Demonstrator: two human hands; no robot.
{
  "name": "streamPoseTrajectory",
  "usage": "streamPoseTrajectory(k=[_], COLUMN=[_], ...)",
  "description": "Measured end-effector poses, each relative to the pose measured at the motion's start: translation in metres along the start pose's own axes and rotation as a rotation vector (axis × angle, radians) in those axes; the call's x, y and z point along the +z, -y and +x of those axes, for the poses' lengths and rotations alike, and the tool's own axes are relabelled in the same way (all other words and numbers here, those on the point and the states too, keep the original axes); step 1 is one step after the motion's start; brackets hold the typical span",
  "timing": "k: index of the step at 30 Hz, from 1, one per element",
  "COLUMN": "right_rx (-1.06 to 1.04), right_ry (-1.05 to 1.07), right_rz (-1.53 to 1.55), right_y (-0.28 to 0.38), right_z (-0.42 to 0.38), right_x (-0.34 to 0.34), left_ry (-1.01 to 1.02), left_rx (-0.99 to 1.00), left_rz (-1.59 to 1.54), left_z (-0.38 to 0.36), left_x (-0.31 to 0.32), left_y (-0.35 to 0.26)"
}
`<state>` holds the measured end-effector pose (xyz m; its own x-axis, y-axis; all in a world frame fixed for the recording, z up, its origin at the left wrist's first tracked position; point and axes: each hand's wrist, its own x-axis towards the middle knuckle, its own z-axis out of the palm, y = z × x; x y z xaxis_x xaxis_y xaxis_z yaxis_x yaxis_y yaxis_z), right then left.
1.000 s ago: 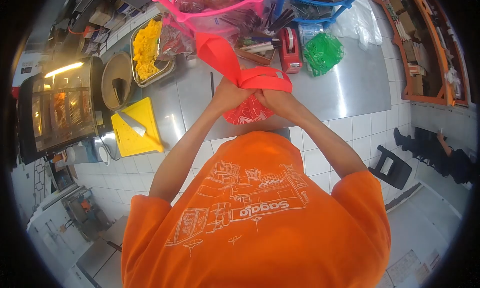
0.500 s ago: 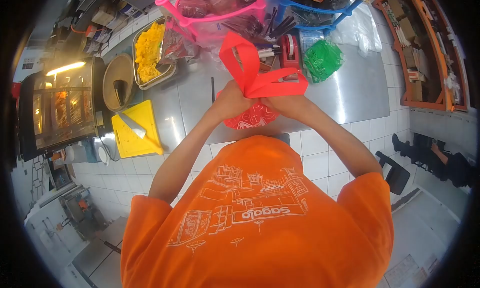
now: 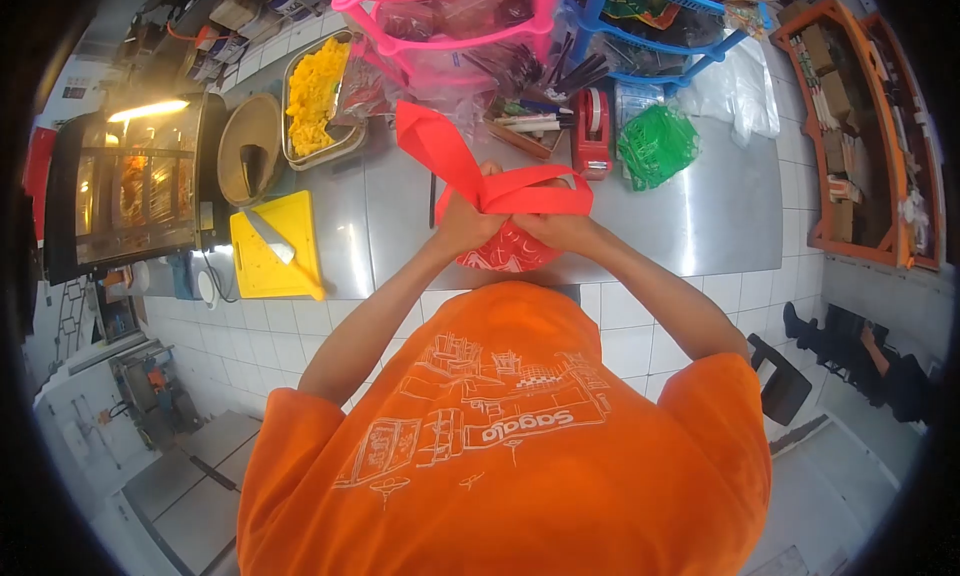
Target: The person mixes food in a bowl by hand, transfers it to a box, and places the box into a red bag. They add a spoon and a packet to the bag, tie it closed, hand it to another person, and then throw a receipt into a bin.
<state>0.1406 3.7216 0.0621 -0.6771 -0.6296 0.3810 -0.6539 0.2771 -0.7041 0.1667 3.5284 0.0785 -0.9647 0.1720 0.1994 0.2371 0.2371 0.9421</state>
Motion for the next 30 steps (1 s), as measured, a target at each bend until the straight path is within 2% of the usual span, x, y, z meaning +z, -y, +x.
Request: streamPoseTrajectory(k=[2,5,8,11,12,13,14,16,17,20,23,25,30], right_rx=[-0.104,0.082,0.05,0.093,0.182,0.273,0.365,0.256,0.196,0.245,0.145,0.144,0.246], right_ry=[-0.058,-0.038,-0.066,0.051,0.06,0.071,0.082,0.094,0.102,0.209,0.279,0.304,0.362], right_rz=[-0.1,0.142,0.147,0.229,0.269,0.311,0.351,0.201,0.127,0.023,-0.027,-0.014,0.129], right_y=[0.0,0.001,0.001,-0.008,-0.009,-0.006,-0.004,-0.007,-0.008,0.008,0.014,0.011,0.006], right_z=[-0.003,-0.006,-0.002,0.005,0.005,0.005,0.003,-0.002,-0.002,0.008,0.015,0.019,0.022], right_x=[0.001,0.004,0.002,-0.007,-0.011,-0.018,-0.022,-0.023,-0.023,-0.045,-0.054,-0.054,-0.049], left_ry=[-0.022,-0.05,-0.017,0.106,0.158,0.173,0.17,0.154,0.146,0.126,0.137,0.176,0.176], left_rx=[0.01,0.037,0.004,-0.096,-0.136,-0.148,-0.22,-0.359,-0.351,-0.349,-0.372,-0.353,-0.344], left_rz=[-0.044,-0.044,-0.048,-0.132,-0.169,-0.04,-0.095,-0.209,-0.204,-0.201,-0.141,-0.006,-0.139], left_z=[-0.004,-0.006,-0.003,0.003,0.004,0.0,-0.006,-0.015,-0.015,-0.01,-0.004,0.0,0.0], left_x=[0.006,0.013,0.011,-0.003,-0.011,-0.021,-0.023,-0.022,-0.021,-0.019,-0.022,-0.025,-0.019], left_y=[0.008,0.016,0.015,-0.005,-0.016,-0.024,-0.023,-0.017,-0.015,-0.01,-0.012,-0.013,-0.024])
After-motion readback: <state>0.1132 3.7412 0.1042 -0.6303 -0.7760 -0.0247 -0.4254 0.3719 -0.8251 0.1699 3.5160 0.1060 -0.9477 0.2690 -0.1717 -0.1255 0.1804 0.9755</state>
